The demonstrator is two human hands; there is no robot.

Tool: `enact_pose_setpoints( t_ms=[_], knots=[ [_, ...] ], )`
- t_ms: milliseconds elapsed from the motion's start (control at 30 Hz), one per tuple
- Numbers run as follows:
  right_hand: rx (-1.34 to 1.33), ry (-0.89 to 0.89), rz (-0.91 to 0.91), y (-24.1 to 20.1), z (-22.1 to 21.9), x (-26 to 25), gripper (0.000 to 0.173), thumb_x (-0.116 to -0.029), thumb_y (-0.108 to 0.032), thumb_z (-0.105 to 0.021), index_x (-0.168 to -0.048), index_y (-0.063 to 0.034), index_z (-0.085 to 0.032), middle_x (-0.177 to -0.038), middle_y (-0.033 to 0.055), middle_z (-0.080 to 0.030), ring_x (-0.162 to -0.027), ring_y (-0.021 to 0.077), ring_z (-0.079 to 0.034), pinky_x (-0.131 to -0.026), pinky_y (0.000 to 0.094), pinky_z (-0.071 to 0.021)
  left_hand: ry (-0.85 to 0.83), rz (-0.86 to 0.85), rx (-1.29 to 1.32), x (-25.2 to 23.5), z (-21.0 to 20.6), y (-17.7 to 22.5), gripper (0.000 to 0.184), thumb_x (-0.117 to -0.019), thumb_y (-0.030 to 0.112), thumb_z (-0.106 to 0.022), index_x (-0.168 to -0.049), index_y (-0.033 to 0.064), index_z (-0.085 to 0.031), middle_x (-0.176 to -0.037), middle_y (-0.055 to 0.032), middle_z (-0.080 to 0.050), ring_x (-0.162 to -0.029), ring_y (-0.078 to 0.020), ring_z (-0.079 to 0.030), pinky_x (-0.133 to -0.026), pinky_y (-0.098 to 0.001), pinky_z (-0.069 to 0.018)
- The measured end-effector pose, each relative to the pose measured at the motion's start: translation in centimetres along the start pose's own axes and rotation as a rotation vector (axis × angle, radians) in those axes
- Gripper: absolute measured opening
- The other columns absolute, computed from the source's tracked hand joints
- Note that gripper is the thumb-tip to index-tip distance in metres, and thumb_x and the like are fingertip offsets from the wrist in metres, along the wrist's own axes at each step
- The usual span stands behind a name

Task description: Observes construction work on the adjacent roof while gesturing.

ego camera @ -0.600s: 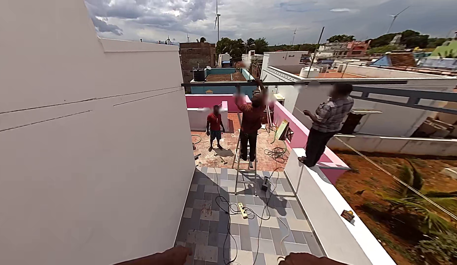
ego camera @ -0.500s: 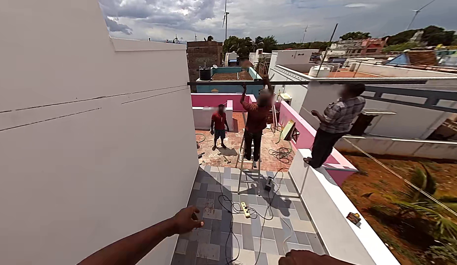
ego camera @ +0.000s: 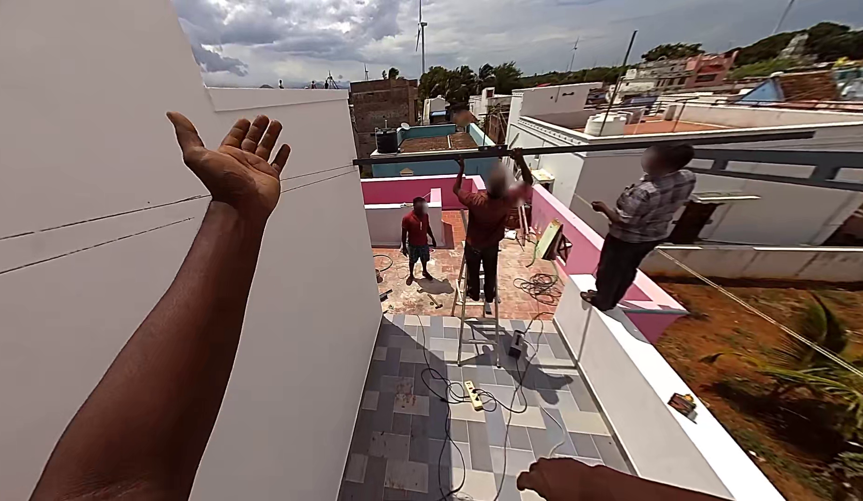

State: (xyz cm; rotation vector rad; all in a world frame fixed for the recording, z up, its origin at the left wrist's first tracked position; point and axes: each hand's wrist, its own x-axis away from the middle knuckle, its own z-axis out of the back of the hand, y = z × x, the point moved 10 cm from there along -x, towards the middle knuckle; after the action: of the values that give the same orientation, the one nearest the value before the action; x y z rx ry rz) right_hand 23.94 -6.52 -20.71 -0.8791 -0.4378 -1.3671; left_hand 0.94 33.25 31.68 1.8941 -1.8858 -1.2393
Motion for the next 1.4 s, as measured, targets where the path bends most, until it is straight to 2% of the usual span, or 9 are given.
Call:
enact_pose_setpoints(
  t_ms=[133,300,400,533,667,833,1033,1167,1400],
  knots=[
    [0.001,0.01,-0.004,0.3,-0.1,0.8,0.064,-0.0963,-0.037,-0.071,-0.146,-0.0023,-0.051,-0.126,0.0293,-0.064,-0.118,0.0456,-0.063,-0.098,0.0632,-0.0475,0.285,0.231,-0.065,1.1,5.1,-6.0,0.104,-0.092,0.087,-0.012,-0.159,0.0085,-0.025,-0.157,-0.022,-0.041,-0.139,-0.0363,-0.05,-0.107,-0.0544,-0.0487],
    [-0.004,0.021,-0.025,-1.5,1.0,3.0,0.067,-0.0947,-0.028,-0.074,-0.149,0.0011,-0.048,-0.132,0.0321,-0.062,-0.123,0.0484,-0.06,-0.102,0.0647,-0.0447,-0.04,0.139,-0.076,0.9,0.1,-3.3,0.109,-0.0902,0.08,0.011,-0.153,0.0037,-0.033,-0.148,-0.0183,-0.053,-0.131,-0.0288,-0.059,-0.103,-0.0456,-0.0532],
    [-0.011,0.019,-0.038,0.7,-0.4,0.9,0.064,-0.0936,-0.034,-0.074,-0.146,-0.0039,-0.052,-0.126,0.0294,-0.064,-0.118,0.0473,-0.062,-0.095,0.0662,-0.0479,0.005,0.184,-0.208,0.6,1.3,-4.3,0.092,-0.0985,0.076,-0.001,-0.149,0.0084,-0.039,-0.137,-0.0121,-0.062,-0.121,-0.0241,-0.066,-0.097,-0.0419,-0.0559],
    [-0.028,0.031,-0.046,0.2,0.1,1.1,0.064,-0.0941,-0.033,-0.074,-0.147,-0.0052,-0.052,-0.127,0.0298,-0.063,-0.117,0.0482,-0.062,-0.094,0.0677,-0.048,0.214,0.387,-0.435,1.9,9.4,-9.5,0.072,-0.1063,0.065,-0.023,-0.149,0.009,-0.039,-0.133,-0.0138,-0.061,-0.108,-0.0218,-0.067,-0.089,-0.0377,-0.0544],
    [-0.008,0.01,-0.046,0.5,-0.5,1.1,0.063,-0.0944,-0.034,-0.074,-0.146,-0.0048,-0.052,-0.124,0.0293,-0.065,-0.116,0.0476,-0.063,-0.093,0.0667,-0.0484,0.242,0.59,-0.789,5.3,20.1,-15.7,0.051,-0.1074,0.038,-0.05,-0.147,0.006,-0.044,-0.135,-0.0182,-0.059,-0.109,-0.0272,-0.065,-0.087,-0.0425,-0.0525],
    [-0.02,0.0,-0.049,1.0,-0.8,1.1,0.061,-0.0951,-0.035,-0.072,-0.144,-0.0044,-0.053,-0.123,0.0295,-0.065,-0.115,0.0479,-0.063,-0.092,0.0671,-0.0485,-0.081,0.79,-1.403,8.9,30.1,-18.3,0.055,-0.1028,0.025,-0.065,-0.147,-0.0022,-0.047,-0.131,-0.0287,-0.061,-0.111,-0.0376,-0.064,-0.093,-0.0536,-0.0515],
    [-0.008,-0.021,-0.053,0.8,-0.5,1.2,0.064,-0.0959,-0.035,-0.072,-0.147,-0.0028,-0.05,-0.126,0.0313,-0.063,-0.118,0.0481,-0.062,-0.094,0.0662,-0.0475,-0.237,0.915,-1.689,10.8,39.7,-18.7,0.061,-0.1,0.024,-0.07,-0.147,-0.0067,-0.045,-0.13,-0.034,-0.061,-0.11,-0.0429,-0.066,-0.095,-0.0561,-0.0526],
    [-0.005,-0.037,-0.061,0.9,-0.8,1.2,0.064,-0.0954,-0.033,-0.073,-0.147,-0.0029,-0.05,-0.127,0.0306,-0.063,-0.119,0.0473,-0.061,-0.096,0.0654,-0.0472,-0.471,1.028,-1.867,12.7,43.9,-19.1,0.065,-0.0968,0.028,-0.074,-0.145,-0.0061,-0.048,-0.128,-0.0331,-0.063,-0.112,-0.0444,-0.067,-0.099,-0.0575,-0.0518],
    [-0.016,-0.037,-0.053,0.8,-1.2,1.2,0.062,-0.0953,-0.033,-0.073,-0.145,-0.0028,-0.052,-0.125,0.0305,-0.063,-0.117,0.0472,-0.062,-0.095,0.0653,-0.0476,-0.47,1.052,-1.869,13.1,45.2,-18.8,0.064,-0.0974,0.03,-0.074,-0.145,-0.0045,-0.049,-0.127,-0.032,-0.063,-0.109,-0.0431,-0.068,-0.096,-0.0563,-0.0531]
  ],
)
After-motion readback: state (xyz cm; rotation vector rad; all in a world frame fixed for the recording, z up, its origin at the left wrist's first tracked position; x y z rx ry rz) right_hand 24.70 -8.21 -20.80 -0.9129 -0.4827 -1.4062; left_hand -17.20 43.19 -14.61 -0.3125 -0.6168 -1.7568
